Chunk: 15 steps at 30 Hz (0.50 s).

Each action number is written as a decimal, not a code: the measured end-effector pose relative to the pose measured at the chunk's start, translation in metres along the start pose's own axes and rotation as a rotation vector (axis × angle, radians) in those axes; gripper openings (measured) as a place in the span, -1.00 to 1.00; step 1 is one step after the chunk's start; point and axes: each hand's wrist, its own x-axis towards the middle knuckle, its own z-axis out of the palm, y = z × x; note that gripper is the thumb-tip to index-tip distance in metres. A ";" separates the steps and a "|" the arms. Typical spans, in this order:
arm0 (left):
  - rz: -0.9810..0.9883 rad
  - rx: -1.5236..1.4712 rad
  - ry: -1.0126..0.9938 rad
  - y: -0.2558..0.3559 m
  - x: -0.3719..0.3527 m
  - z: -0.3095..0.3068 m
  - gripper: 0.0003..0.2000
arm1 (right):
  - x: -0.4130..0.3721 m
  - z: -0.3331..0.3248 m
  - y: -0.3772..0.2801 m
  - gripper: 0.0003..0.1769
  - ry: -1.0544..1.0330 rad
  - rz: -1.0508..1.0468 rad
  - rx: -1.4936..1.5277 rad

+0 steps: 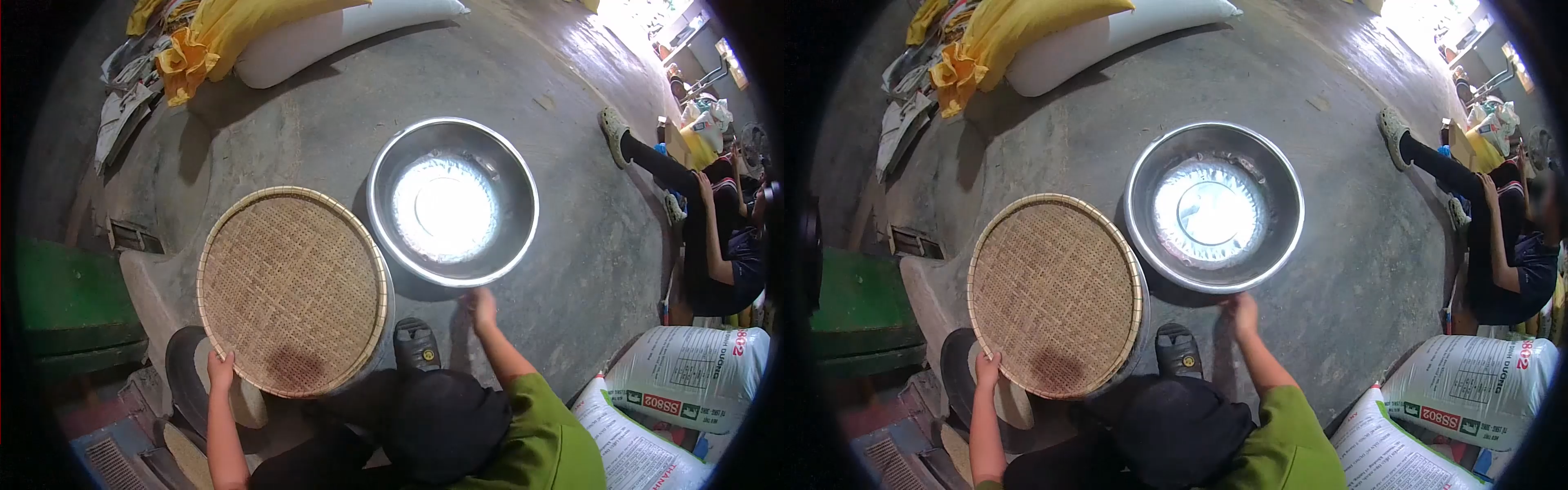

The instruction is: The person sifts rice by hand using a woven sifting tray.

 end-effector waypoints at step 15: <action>0.009 0.065 -0.080 0.041 0.025 -0.005 -0.64 | 0.063 0.035 -0.078 -0.55 -0.067 -0.016 0.441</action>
